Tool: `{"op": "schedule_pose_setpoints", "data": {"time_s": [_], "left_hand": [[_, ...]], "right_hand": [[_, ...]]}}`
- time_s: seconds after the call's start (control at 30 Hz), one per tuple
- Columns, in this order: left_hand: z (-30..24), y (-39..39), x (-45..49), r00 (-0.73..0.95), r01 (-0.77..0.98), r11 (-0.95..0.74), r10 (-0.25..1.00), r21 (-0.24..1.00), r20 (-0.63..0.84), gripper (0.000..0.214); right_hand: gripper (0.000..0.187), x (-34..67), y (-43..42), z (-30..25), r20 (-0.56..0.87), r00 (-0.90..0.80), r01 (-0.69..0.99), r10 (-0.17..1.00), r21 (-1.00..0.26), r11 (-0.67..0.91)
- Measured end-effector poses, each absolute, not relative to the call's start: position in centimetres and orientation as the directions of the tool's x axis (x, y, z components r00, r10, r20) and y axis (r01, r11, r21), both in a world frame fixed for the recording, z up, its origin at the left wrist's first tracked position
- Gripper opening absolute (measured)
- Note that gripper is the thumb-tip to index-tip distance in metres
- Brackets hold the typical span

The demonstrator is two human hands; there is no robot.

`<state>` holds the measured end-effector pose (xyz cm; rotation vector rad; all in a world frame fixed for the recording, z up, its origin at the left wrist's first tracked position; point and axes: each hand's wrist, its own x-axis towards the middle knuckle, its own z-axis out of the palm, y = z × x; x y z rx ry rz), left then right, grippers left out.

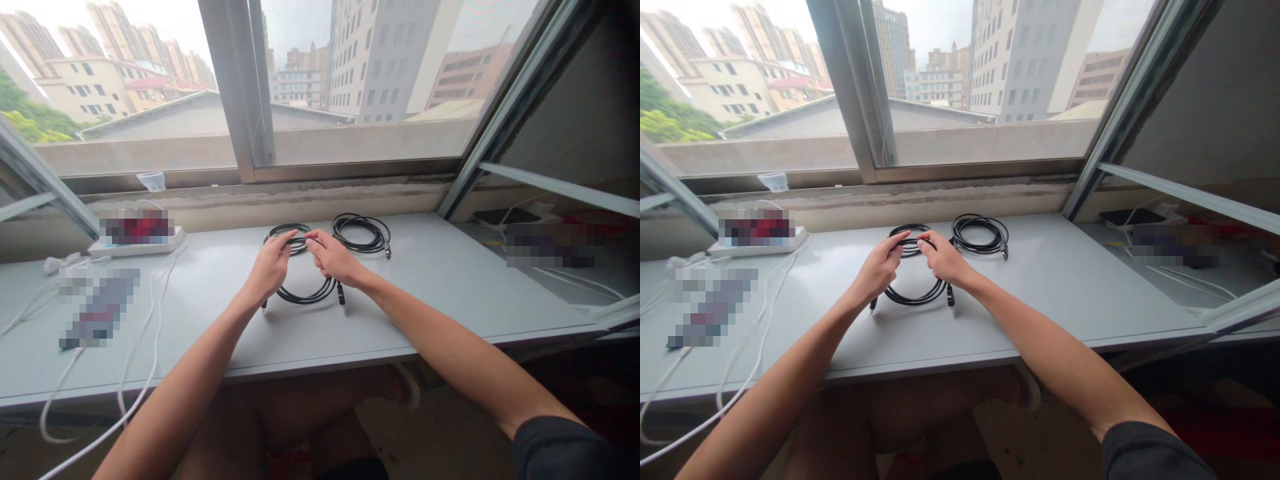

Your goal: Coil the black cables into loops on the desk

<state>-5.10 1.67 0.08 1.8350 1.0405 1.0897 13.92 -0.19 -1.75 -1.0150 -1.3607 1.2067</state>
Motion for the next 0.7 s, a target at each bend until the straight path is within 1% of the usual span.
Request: {"op": "schedule_pose_setpoints", "data": {"time_s": [0.07,0.17,0.3,0.33,0.4,0.43,0.5,0.53,0.6,0.63,0.7], "left_hand": [[-0.1,1.8,-5.2,0.346,0.342,-0.461,0.872,0.819,0.347,0.039],[-0.5,1.8,-5.4,0.436,0.478,-0.559,0.821,0.678,0.370,0.034],[-0.7,1.4,-5.5,0.467,0.628,-0.579,0.815,0.519,0.343,0.031],[-0.5,1.6,-5.5,0.466,0.648,-0.579,0.815,0.495,0.343,0.030],[0.1,2.7,-5.3,0.472,0.660,-0.587,0.809,0.469,0.350,0.027],[0.6,3.6,-5.2,0.470,0.663,-0.585,0.811,0.466,0.349,0.026],[1.7,6.1,-4.9,0.466,0.671,-0.565,0.825,0.480,0.319,0.027],[2.3,7.7,-4.7,0.451,0.694,-0.538,0.843,0.478,0.294,0.028],[3.2,10.8,-4.2,0.383,0.776,-0.459,0.888,0.432,0.256,0.029],[3.5,12.2,-3.8,0.371,0.811,-0.432,0.901,0.395,0.225,0.031],[3.7,14.5,-3.1,0.358,0.884,-0.383,0.924,0.270,0.138,0.032]], "right_hand": [[0.030,13.9,-0.1,-2.4,0.168,-0.123,0.064,0.978,-0.982,0.177],[0.028,13.7,0.1,-3.3,0.169,-0.115,0.191,0.979,-0.963,0.189],[0.029,13.6,0.2,-3.2,0.200,-0.136,0.287,0.970,-0.929,0.232],[0.030,13.9,0.3,-2.9,0.227,-0.143,0.301,0.963,-0.917,0.261],[0.033,15.2,0.7,-1.9,0.328,-0.113,0.350,0.938,-0.870,0.346],[0.033,16.3,1.1,-1.4,0.405,-0.059,0.400,0.912,-0.828,0.394],[0.032,19.1,1.9,-0.7,0.537,0.096,0.543,0.838,-0.734,0.408],[0.031,20.8,2.4,-0.5,0.583,0.162,0.623,0.796,-0.686,0.375],[0.031,24.3,3.3,-0.8,0.612,0.247,0.763,0.751,-0.600,0.239],[0.032,25.9,3.7,-1.2,0.600,0.278,0.816,0.750,-0.559,0.144],[0.038,28.6,4.1,-2.1,0.530,0.361,0.868,0.767,-0.491,-0.070]]}}
